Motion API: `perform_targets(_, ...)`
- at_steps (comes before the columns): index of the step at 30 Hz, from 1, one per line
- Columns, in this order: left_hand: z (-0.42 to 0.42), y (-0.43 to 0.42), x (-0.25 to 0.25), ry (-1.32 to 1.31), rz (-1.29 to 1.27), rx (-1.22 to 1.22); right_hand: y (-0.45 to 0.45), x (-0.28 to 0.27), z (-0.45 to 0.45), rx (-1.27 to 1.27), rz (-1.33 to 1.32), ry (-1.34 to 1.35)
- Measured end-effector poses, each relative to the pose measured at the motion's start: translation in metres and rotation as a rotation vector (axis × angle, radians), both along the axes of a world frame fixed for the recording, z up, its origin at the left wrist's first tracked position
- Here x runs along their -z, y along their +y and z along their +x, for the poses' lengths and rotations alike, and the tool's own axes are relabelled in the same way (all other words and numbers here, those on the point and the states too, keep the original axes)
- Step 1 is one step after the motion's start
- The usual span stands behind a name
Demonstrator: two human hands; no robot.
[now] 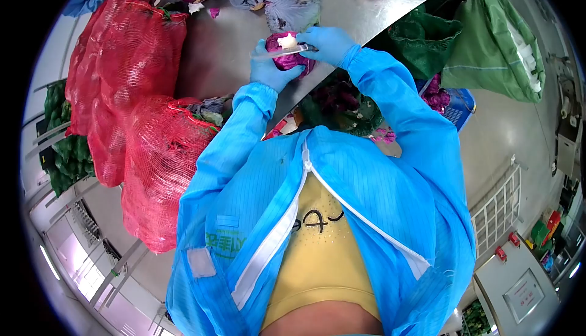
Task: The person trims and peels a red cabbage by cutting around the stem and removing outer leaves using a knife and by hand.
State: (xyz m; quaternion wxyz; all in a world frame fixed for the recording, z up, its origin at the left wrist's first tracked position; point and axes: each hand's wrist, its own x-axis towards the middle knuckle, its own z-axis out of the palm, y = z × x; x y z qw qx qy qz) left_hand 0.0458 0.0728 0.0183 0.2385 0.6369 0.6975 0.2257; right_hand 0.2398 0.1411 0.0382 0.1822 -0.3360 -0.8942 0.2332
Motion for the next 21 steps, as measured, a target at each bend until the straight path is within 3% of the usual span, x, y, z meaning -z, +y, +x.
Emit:
perform_targets(2,-0.002,0.002,0.002,-0.06,-0.002,0.01,0.0,-0.012,-0.005,-0.099,0.107,-0.273)
perform_targets(4,0.001,0.003,-0.006,-0.014,-0.058,-0.013,0.0,-0.004,-0.008,-0.143,0.175,-0.239)
perform_targets(6,-0.001,0.009,0.001,-0.142,0.003,0.045,0.002,0.0,-0.011,-0.182,0.24,-0.203)
perform_targets(8,0.004,0.009,-0.012,0.012,-0.126,-0.048,0.003,0.001,-0.011,-0.183,0.286,-0.119)
perform_targets(12,0.008,0.012,-0.022,0.018,-0.158,-0.05,0.0,0.01,-0.01,-0.141,0.312,-0.084)
perform_targets(15,0.007,0.013,-0.014,0.055,-0.189,-0.03,-0.01,0.014,-0.01,-0.022,0.294,-0.055)
perform_targets(18,0.013,0.002,-0.02,0.155,-0.017,-0.05,-0.01,0.025,-0.005,0.087,0.271,-0.02)
perform_targets(21,0.006,-0.006,-0.011,0.067,-0.007,-0.016,-0.002,0.035,0.008,0.278,0.056,-0.001)
